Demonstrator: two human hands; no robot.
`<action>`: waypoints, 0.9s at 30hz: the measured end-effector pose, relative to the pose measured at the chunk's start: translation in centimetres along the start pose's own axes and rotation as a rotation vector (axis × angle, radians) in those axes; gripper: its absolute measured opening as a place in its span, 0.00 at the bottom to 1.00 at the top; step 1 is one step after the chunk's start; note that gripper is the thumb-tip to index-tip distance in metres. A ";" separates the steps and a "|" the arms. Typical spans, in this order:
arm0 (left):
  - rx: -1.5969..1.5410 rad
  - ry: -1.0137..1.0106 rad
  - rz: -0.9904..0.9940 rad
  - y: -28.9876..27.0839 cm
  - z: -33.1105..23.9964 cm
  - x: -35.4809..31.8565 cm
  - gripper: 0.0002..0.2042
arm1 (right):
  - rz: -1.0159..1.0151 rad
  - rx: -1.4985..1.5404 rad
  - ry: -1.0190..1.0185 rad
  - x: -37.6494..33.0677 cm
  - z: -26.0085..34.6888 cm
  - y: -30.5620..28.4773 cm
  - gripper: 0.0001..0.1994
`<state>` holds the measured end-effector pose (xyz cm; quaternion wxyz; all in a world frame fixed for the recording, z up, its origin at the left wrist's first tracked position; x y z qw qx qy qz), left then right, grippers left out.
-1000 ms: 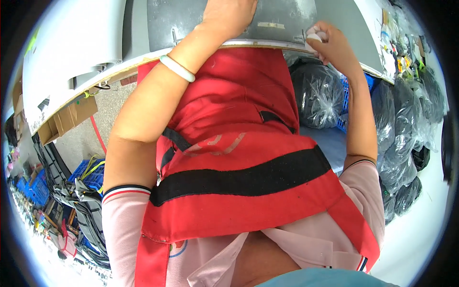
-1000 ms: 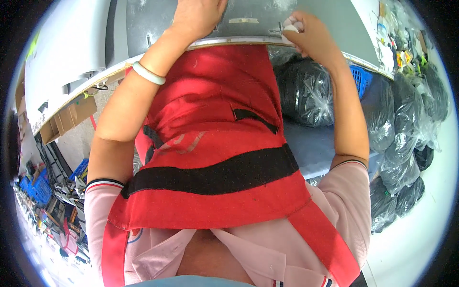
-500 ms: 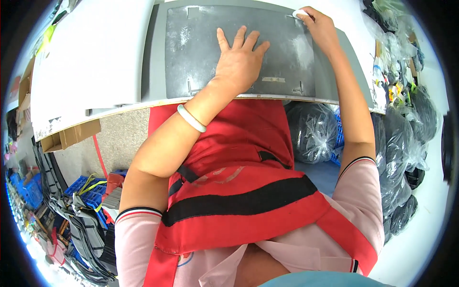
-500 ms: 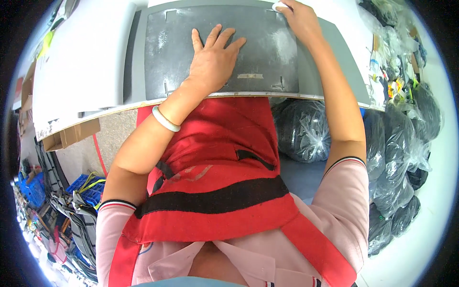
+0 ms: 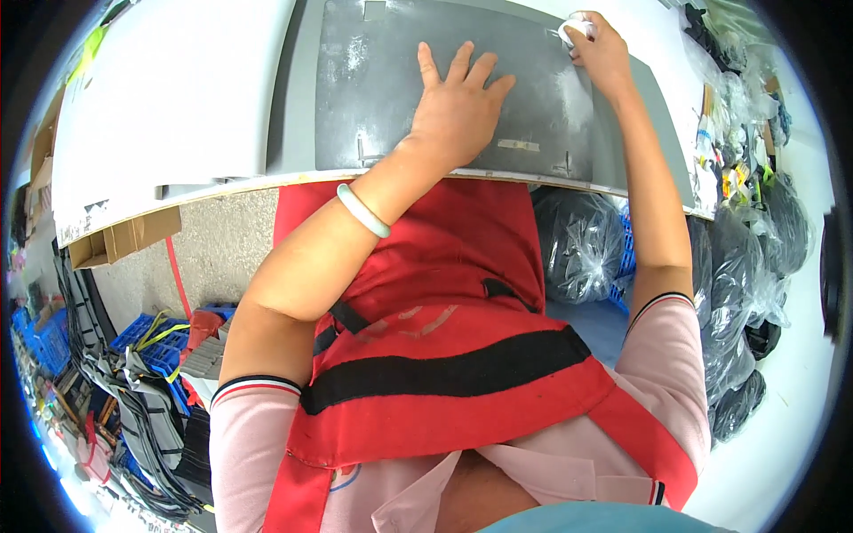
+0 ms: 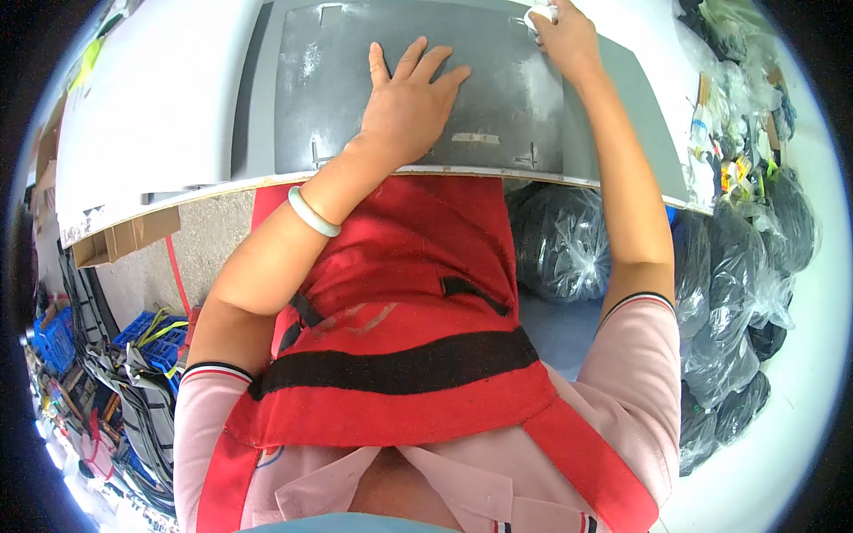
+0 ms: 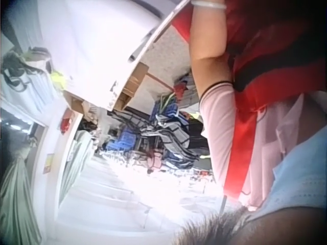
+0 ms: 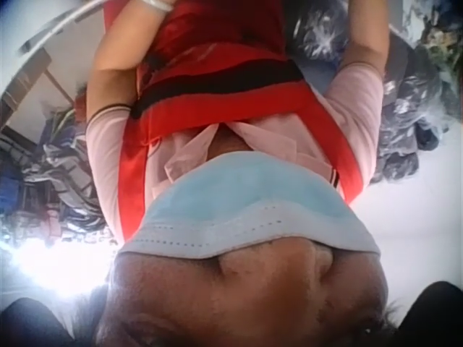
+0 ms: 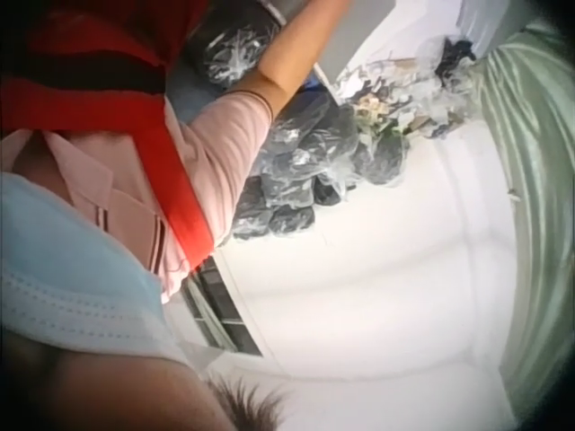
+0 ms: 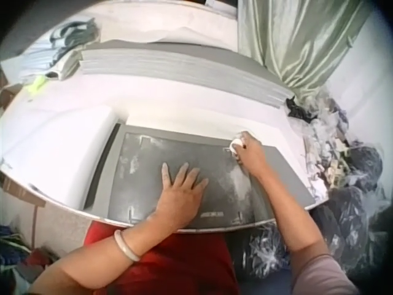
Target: Polishing and cleaning metal plates at a factory workstation using a small cleaning pad.
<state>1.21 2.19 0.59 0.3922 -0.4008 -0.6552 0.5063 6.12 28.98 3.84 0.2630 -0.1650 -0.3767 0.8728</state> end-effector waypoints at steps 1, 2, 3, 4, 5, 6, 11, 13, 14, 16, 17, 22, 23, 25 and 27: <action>0.003 0.001 -0.004 0.0 0.1 0.1 0.21 | 0.000 -0.002 0.003 0.1 0.0 0.1 0.13; 0.005 0.001 -0.009 0.0 0.1 0.1 0.21 | -0.021 -0.037 -0.005 0.3 0.0 0.2 0.14; 0.001 0.003 -0.008 0.0 0.0 0.0 0.21 | -0.042 -0.073 -0.014 0.3 0.0 0.3 0.15; 0.008 0.000 -0.004 0.0 0.0 0.1 0.21 | -0.040 -0.067 -0.015 0.4 0.0 0.4 0.15; 0.015 -0.003 -0.001 0.0 0.0 0.1 0.21 | -0.051 -0.029 0.003 0.4 -0.1 0.6 0.14; 0.020 -0.005 0.002 0.0 0.1 0.1 0.21 | -0.062 0.010 0.021 0.4 -0.2 0.7 0.14; -0.006 -0.005 0.002 -0.1 0.2 0.1 0.21 | -0.032 -0.069 -0.027 0.7 -0.2 0.2 0.13; -0.015 0.001 -0.004 -0.3 0.0 0.1 0.21 | -0.002 -0.172 -0.048 1.2 -0.6 -0.7 0.13; -0.021 0.004 -0.017 -0.3 -0.1 0.3 0.21 | 0.114 -0.156 0.005 1.7 -1.3 -1.7 0.13; -0.011 0.008 -0.031 0.1 -0.1 0.3 0.20 | 0.236 -0.138 0.045 1.9 -1.2 -1.8 0.13; 0.000 -0.001 -0.031 0.2 0.2 0.0 0.20 | 0.143 -0.039 -0.010 1.1 0.2 -1.0 0.13; -0.031 0.000 -0.037 0.0 0.2 -0.1 0.20 | 0.081 0.102 -0.167 0.9 6.0 1.3 0.12; -0.071 0.003 -0.040 -0.1 0.2 -0.1 0.20 | 0.137 0.137 -0.189 0.7 7.7 3.0 0.12; -0.071 0.007 -0.020 -0.3 0.1 0.0 0.20 | 0.221 0.032 -0.324 1.0 10.9 6.0 0.13; -0.109 0.021 -0.003 -0.5 0.0 0.1 0.21 | 0.217 -0.140 -0.501 1.4 13.5 9.1 0.11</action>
Point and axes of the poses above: each hand's wrist, its own x-axis towards the middle knuckle, its own y-axis out of the palm, z = x × y, the point moved 2 cm from there along x, towards the middle knuckle, and after that the axes turned 10 degrees about z, right-handed, at the moved point
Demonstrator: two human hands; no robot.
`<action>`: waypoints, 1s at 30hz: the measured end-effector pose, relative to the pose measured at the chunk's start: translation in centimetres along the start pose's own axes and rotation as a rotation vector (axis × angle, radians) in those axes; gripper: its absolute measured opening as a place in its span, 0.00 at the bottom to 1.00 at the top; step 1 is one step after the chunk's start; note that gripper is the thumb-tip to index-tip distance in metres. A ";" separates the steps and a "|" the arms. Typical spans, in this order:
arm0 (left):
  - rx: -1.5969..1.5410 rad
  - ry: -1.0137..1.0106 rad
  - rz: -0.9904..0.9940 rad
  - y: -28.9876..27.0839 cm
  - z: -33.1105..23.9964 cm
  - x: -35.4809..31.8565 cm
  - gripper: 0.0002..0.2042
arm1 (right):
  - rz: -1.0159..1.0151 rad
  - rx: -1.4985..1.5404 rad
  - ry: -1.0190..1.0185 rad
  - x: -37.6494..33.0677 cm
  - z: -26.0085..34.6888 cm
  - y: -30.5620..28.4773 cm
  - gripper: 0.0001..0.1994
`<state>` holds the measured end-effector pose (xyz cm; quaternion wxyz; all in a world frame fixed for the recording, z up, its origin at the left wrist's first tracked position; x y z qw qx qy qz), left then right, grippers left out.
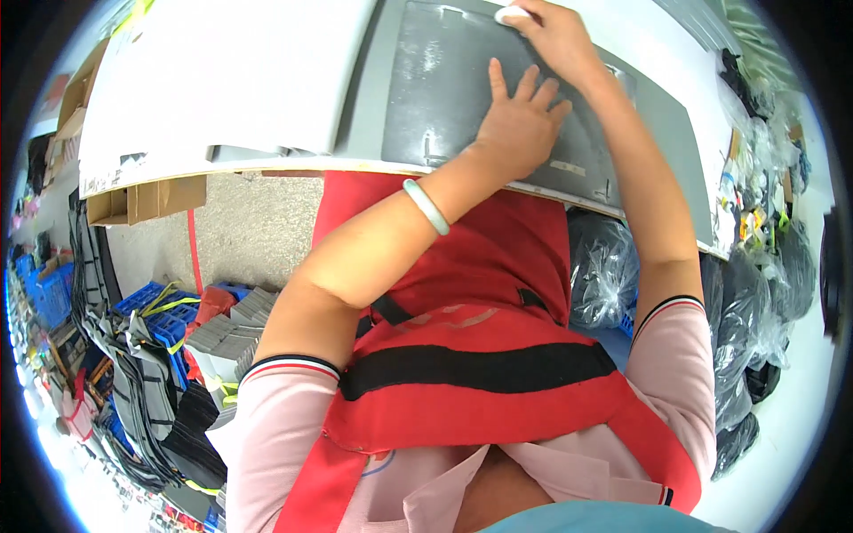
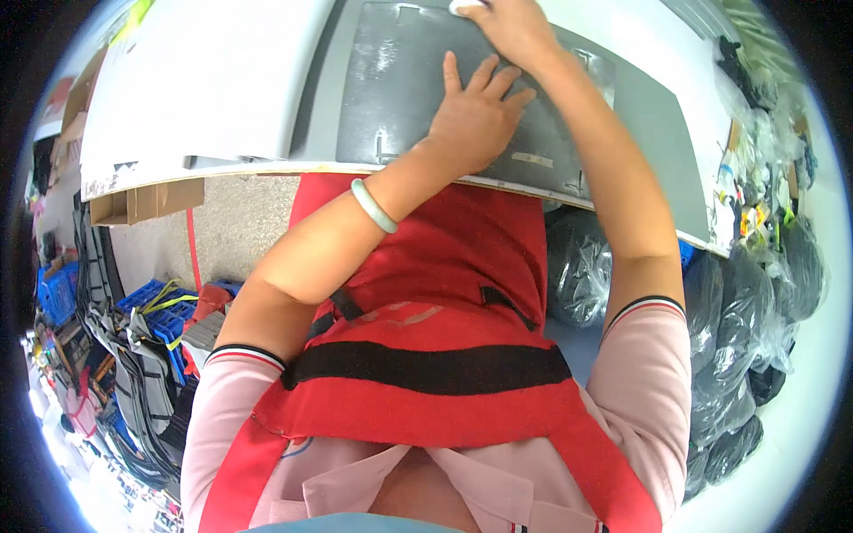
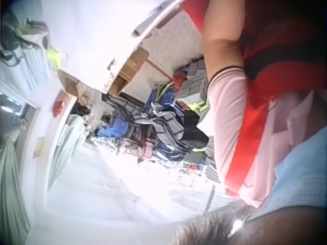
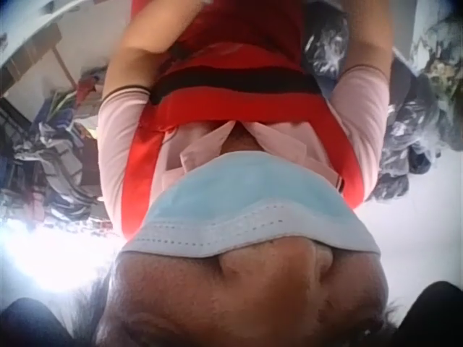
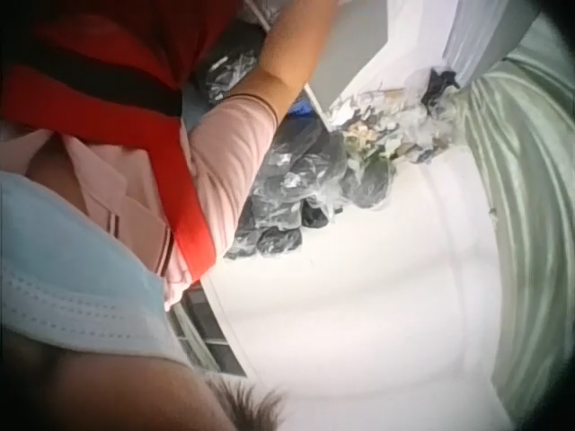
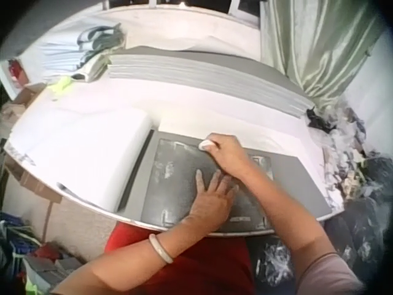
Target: Polishing and cleaning metal plates at a factory workstation using a small cleaning pad.
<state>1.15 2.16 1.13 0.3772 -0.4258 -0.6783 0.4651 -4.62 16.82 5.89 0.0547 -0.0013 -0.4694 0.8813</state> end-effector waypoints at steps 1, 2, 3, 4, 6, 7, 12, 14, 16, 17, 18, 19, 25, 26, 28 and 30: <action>0.005 -0.007 -0.003 0.0 -0.1 0.1 0.21 | 0.001 0.002 -0.009 1.0 0.4 0.7 0.11; -0.002 0.005 -0.012 -0.1 -0.2 0.3 0.21 | -0.019 -0.061 -0.097 1.9 0.9 1.2 0.12; -0.010 0.018 -0.021 -0.1 -0.4 0.4 0.21 | -0.039 -0.124 -0.184 2.7 1.3 1.6 0.12; -0.024 0.002 0.019 0.0 0.3 -0.1 0.22 | 0.012 -0.111 -0.146 3.3 3.8 2.2 0.12; -0.017 0.004 0.013 -0.1 0.2 -0.1 0.22 | 0.037 -0.120 -0.135 4.1 5.0 2.3 0.12; -0.013 0.011 0.010 -0.1 0.2 -0.1 0.22 | 0.062 -0.128 -0.119 4.4 5.5 2.5 0.11; -0.027 0.020 -0.010 0.0 0.2 0.1 0.22 | 0.089 -0.229 -0.110 5.1 5.8 2.9 0.10; -0.028 0.025 -0.043 0.0 0.4 -0.1 0.22 | 0.093 -0.284 -0.161 5.4 6.1 2.9 0.10; -0.033 0.010 0.019 0.2 0.5 0.1 0.22 | 0.170 -0.464 -0.110 5.7 6.5 2.7 0.11; -0.030 0.002 0.016 0.4 0.5 0.1 0.22 | 0.172 -0.464 -0.119 5.6 6.4 2.6 0.11; -0.043 0.011 -0.017 0.5 0.4 0.1 0.22 | 0.139 -0.391 -0.079 5.5 6.2 2.3 0.11; -0.057 0.021 -0.051 0.5 0.3 0.1 0.22 | 0.108 -0.319 -0.038 5.4 6.3 2.0 0.11; -0.058 0.032 -0.082 0.3 0.4 0.1 0.20 | 0.088 0.326 0.310 5.8 5.7 3.6 0.06; -0.058 0.031 -0.081 0.4 0.4 0.0 0.20 | 0.084 0.311 0.326 5.8 5.8 3.8 0.06; -0.022 0.031 -0.101 0.5 0.4 0.0 0.19 | 0.160 0.283 0.378 5.8 6.7 3.3 0.09; -0.048 0.026 -0.131 0.8 0.5 -0.2 0.19 | 0.236 0.253 0.426 5.1 6.4 3.7 0.12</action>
Point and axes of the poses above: each hand's wrist, its own x-axis towards the middle knuckle, its own y-axis out of the palm, z = x × y, the point moved 2 cm from there along x, towards the middle knuckle, and after that the axes turned 10 degrees about z, right-handed, at the moved point
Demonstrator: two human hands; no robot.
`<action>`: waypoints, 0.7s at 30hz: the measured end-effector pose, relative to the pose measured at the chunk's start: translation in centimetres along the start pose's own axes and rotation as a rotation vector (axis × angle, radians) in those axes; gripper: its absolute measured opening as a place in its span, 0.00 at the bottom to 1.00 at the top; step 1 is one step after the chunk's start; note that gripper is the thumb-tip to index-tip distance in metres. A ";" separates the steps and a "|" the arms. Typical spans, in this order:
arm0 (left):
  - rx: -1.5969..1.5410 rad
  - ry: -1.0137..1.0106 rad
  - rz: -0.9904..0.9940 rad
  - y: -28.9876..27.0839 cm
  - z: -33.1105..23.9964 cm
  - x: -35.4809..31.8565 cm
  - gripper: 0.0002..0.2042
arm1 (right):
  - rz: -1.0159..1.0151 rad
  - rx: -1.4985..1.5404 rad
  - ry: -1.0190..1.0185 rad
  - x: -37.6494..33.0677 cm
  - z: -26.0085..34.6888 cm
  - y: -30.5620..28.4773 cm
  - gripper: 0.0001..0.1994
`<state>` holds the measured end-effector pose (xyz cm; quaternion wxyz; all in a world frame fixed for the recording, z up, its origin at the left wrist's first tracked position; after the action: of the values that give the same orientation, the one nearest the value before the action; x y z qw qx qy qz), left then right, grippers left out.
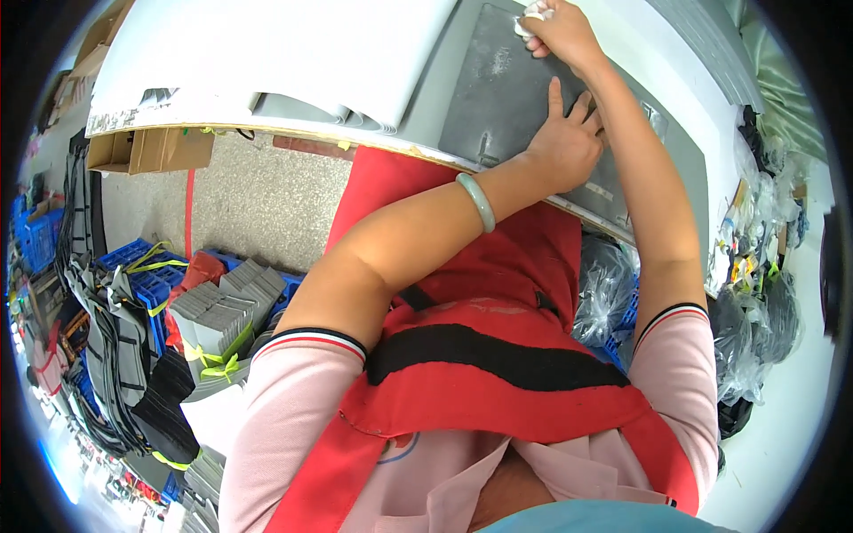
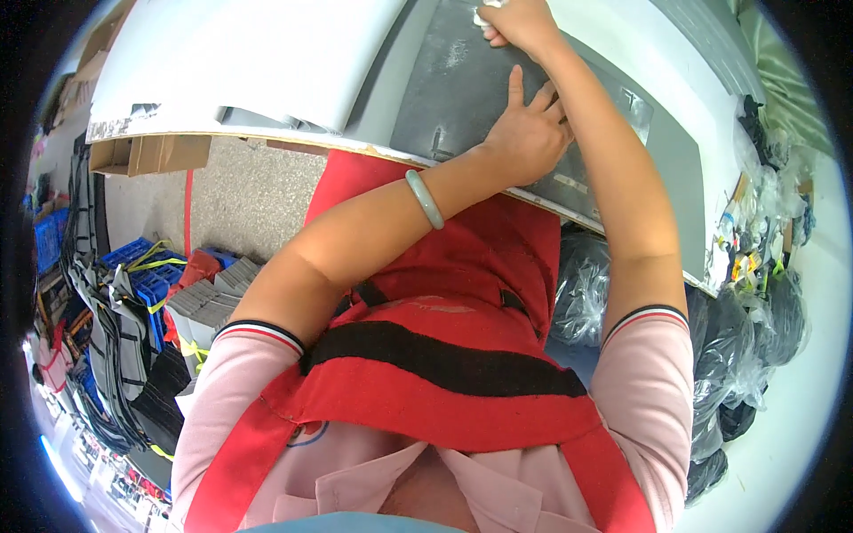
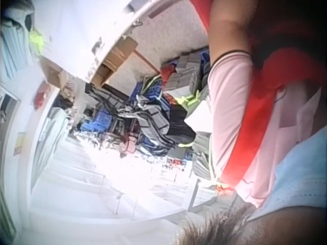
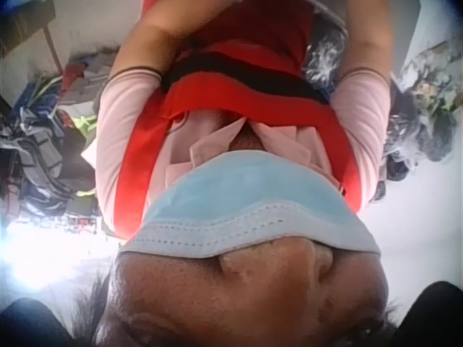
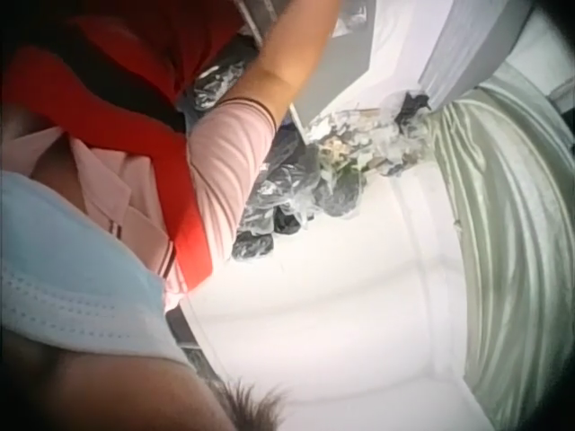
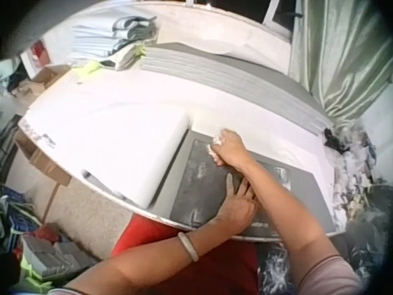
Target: Polishing and cleaning metal plates at a factory workstation using a small cleaning pad.
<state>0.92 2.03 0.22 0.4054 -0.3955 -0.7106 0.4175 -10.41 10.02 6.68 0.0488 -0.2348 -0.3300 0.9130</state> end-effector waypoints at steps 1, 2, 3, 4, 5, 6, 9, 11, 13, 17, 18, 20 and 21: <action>-0.031 0.012 -0.035 0.1 -0.3 0.3 0.19 | -0.014 0.045 -0.054 -0.1 -2.4 -0.3 0.13; -0.032 0.010 -0.036 0.0 -0.5 0.4 0.19 | -0.014 0.091 -0.111 -0.5 -2.8 -0.1 0.13; -0.006 0.021 -0.011 0.1 -0.7 0.5 0.20 | -0.014 0.090 -0.108 -1.3 -3.5 -0.1 0.13; 0.020 0.012 0.018 0.3 -0.5 0.2 0.21 | 0.037 0.147 -0.097 -3.4 -3.1 0.9 0.13; 0.016 0.002 0.022 0.6 -0.6 0.3 0.21 | 0.079 0.203 -0.080 -5.7 -2.5 1.6 0.13; -0.221 -0.081 0.066 1.3 -0.3 0.6 0.22 | 0.094 0.204 -0.077 -7.4 -1.8 2.3 0.13; -0.195 -0.103 0.031 3.9 -0.7 -0.5 0.25 | 0.258 0.147 -0.095 -11.3 -0.4 4.9 0.13; 0.029 -0.168 0.104 2.7 -1.5 0.8 0.26 | 0.301 -0.117 -0.082 -12.8 0.0 4.7 0.14; 0.015 -0.179 0.077 2.9 -1.6 0.5 0.27 | 0.198 -0.298 -0.167 -13.1 0.0 5.7 0.15; -0.004 -0.237 -0.065 3.0 -0.9 0.1 0.30 | 0.255 -0.287 -0.075 -11.7 -0.9 6.8 0.14; -0.008 -0.232 -0.062 2.7 -1.1 -0.2 0.30 | 0.277 -0.253 -0.068 -11.2 -2.1 6.9 0.14; 0.118 -0.102 0.074 0.3 -1.5 -1.4 0.31 | 0.328 -0.360 -0.035 -11.6 -2.3 7.0 0.14; 0.116 -0.099 0.076 0.5 -1.8 -1.5 0.31 | 0.381 -0.476 -0.015 -11.8 -1.8 7.1 0.14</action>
<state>3.20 1.31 -0.05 0.3760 -0.3769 -0.6888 0.4922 1.33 2.70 5.67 -0.1823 -0.2904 -0.4849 0.8045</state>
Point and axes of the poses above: each hand's wrist, its own x-axis towards the middle knuckle, its own y-axis out of the palm, z = x × y, the point moved 2 cm from there along x, towards the middle knuckle, and after that the axes turned 10 degrees about z, right-handed, at the moved point
